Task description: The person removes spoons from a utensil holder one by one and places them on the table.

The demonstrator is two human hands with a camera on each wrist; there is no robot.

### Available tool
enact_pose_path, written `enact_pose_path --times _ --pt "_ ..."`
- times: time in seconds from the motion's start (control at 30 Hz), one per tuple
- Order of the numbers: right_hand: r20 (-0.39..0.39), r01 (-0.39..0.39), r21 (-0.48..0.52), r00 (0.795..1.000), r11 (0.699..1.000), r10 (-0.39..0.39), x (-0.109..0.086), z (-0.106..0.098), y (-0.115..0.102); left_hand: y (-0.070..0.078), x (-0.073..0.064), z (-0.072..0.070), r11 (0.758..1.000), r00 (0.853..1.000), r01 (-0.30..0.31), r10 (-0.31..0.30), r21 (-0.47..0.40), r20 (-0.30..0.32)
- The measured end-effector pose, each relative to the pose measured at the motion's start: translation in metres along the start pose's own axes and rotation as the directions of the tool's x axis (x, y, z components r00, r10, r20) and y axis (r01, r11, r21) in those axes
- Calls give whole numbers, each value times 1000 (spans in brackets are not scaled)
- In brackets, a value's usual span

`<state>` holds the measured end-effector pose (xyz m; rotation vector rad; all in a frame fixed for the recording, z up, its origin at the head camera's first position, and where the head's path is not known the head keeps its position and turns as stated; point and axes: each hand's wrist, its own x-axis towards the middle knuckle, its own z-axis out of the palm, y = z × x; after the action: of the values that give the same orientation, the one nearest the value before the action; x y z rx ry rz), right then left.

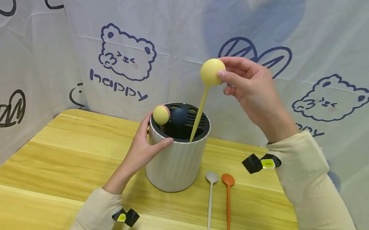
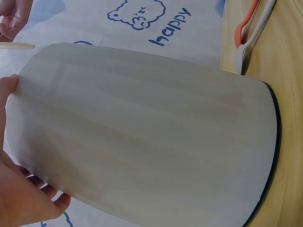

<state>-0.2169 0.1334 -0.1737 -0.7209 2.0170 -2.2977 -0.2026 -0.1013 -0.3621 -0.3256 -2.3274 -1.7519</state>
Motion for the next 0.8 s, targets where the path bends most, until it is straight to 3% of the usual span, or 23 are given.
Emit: enact_pose_path --times 0.27,0.5,0.8 --pt "15 -21 -24 1000 999 22 -14 -6 8 0 0 0 1000 1000 -7 7 -4 -3" --pt "10 -45 -102 999 994 46 -25 -14 19 -2 -1 -1 1000 1000 -6 6 -5 -3" --pt "-1 -122 -156 992 980 123 -44 -32 39 -2 -1 0 1000 1000 -11 11 -11 -4"
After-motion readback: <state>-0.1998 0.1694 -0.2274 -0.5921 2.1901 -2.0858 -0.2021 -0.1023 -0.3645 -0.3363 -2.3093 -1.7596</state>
